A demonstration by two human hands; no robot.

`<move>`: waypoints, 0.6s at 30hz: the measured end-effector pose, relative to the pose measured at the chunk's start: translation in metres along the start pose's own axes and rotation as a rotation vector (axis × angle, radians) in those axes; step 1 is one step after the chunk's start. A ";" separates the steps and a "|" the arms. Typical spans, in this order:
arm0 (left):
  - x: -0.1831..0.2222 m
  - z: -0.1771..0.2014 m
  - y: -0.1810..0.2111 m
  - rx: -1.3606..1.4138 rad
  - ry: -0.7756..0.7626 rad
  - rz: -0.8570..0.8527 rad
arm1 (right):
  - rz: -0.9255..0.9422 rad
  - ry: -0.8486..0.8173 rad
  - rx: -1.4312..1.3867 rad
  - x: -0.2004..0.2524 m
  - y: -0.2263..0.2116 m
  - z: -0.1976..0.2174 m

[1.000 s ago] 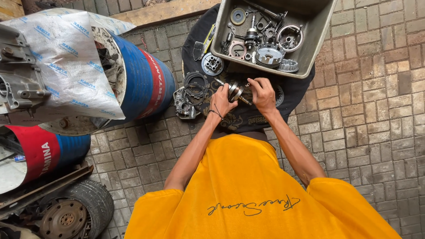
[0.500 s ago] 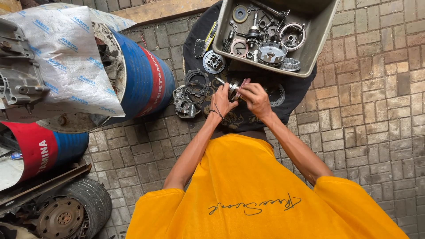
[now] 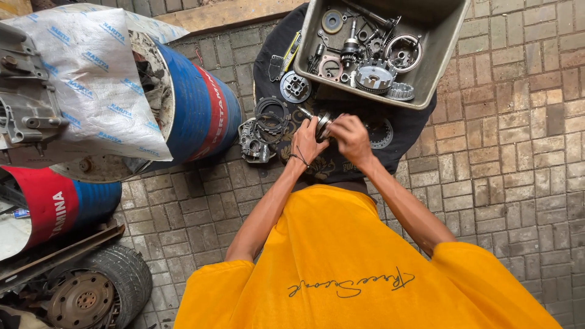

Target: Inspecting a motorcycle crankshaft by rotating it and checking the connecting rod's movement and bearings.

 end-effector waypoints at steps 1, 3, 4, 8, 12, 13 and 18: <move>0.002 -0.003 -0.004 -0.009 0.015 -0.003 | 0.037 -0.016 -0.046 -0.002 -0.017 0.000; 0.002 0.003 0.001 0.006 0.016 -0.011 | 0.024 0.008 -0.036 -0.002 0.001 0.003; 0.002 0.006 0.004 0.020 0.018 -0.018 | 0.010 0.032 -0.027 -0.001 0.010 0.006; 0.012 0.000 -0.004 0.006 0.038 -0.024 | -0.015 0.038 -0.045 0.003 0.006 0.008; 0.014 0.007 0.005 0.004 0.087 -0.074 | 0.008 0.034 -0.081 0.005 0.016 0.009; 0.011 0.019 0.013 -0.007 0.114 -0.097 | -0.018 0.057 -0.071 -0.001 0.024 0.009; 0.013 0.015 0.006 0.003 0.137 -0.114 | 0.067 0.035 -0.104 -0.001 0.007 0.003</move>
Point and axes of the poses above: each hand's wrist, its own x-axis away from the middle knuckle, its own z-axis out of the back of the hand, y = z × x, the point moved 9 cm from there along -x, towards the middle knuckle, and after that the axes turned 12 degrees about y, right-handed, at the moved point
